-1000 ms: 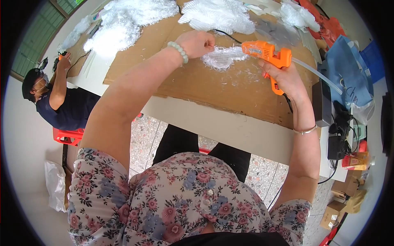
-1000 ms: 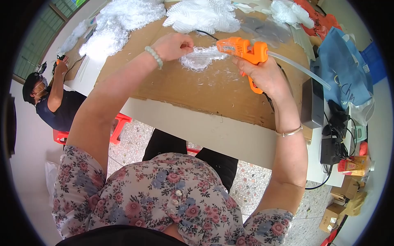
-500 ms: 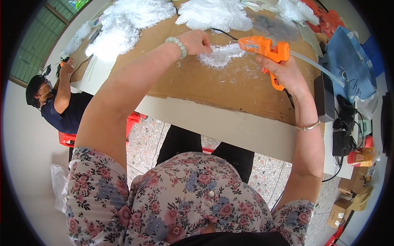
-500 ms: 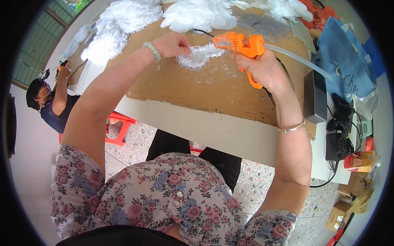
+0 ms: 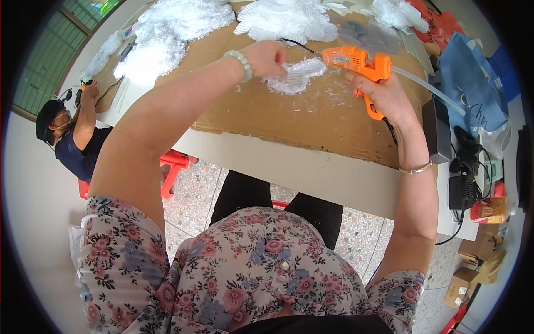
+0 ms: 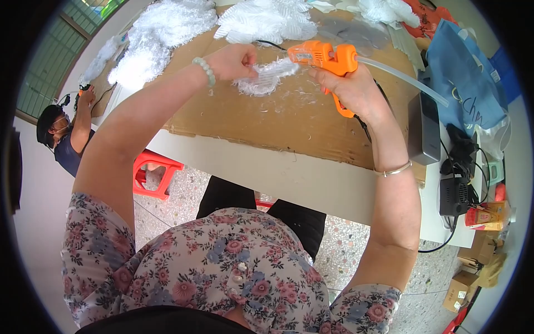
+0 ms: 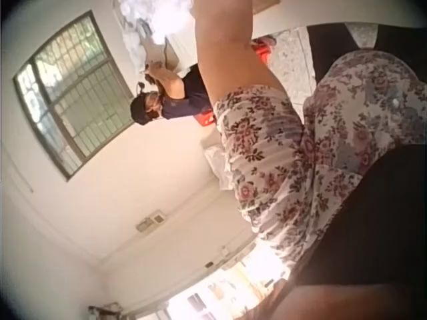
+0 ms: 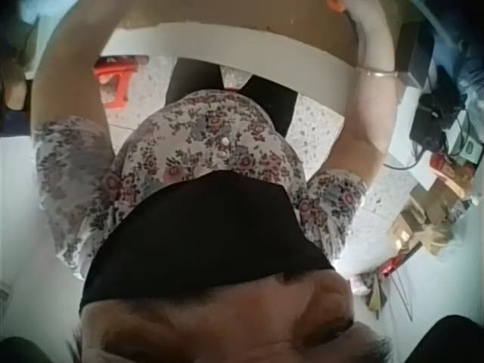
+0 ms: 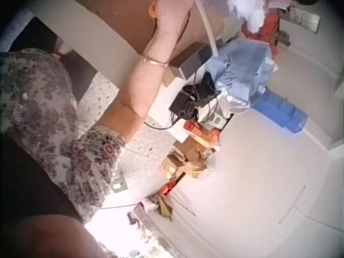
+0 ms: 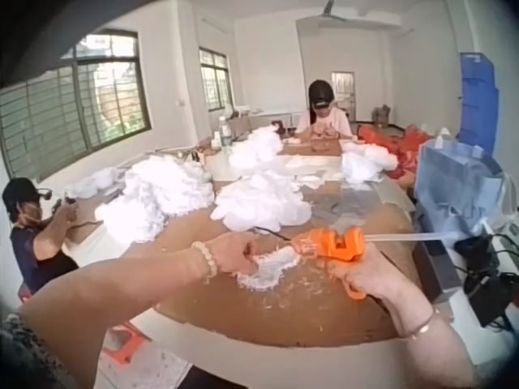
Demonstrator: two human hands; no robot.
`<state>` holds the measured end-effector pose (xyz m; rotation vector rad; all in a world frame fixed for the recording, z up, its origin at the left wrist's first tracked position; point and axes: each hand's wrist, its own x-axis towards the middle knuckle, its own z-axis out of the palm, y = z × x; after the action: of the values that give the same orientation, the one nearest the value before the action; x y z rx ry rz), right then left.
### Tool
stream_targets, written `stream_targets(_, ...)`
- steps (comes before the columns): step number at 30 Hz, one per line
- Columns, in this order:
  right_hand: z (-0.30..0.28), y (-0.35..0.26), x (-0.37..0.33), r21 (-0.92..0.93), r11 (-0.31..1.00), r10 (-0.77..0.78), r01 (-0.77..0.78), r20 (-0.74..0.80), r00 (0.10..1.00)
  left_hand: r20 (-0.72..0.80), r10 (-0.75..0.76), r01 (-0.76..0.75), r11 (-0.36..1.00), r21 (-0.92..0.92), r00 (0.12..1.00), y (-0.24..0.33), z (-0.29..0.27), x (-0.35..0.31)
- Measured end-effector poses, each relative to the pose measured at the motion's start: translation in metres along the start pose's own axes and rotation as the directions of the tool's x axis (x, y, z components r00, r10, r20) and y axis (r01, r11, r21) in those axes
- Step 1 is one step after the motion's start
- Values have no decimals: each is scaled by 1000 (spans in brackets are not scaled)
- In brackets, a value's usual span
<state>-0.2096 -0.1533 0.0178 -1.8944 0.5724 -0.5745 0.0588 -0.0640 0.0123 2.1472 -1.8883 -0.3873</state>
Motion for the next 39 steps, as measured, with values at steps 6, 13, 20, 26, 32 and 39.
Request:
stream_targets(6,1,-5,-1,8,1000,16,-16,2,1000,-274,-80,-98,810,-579,958,14,8,-24)
stream_targets(13,7,-16,-5,136,991,6,-10,32,999,-283,-380,-178,288,-941,881,19,22,-16)
stream_targets(20,15,-19,-7,98,988,116,-118,25,993,-237,-347,-143,276,-950,908,13,38,-16)
stream_targets(26,12,-23,-12,77,983,168,-166,-7,986,-59,-246,-24,144,-989,968,31,22,-27)
stream_targets(32,9,-19,-15,56,982,183,-179,-57,982,-171,-171,-84,427,-900,970,28,30,-30)
stream_targets(39,6,-17,-15,245,966,108,-80,-101,989,-209,-170,-105,479,-871,963,32,25,-32)
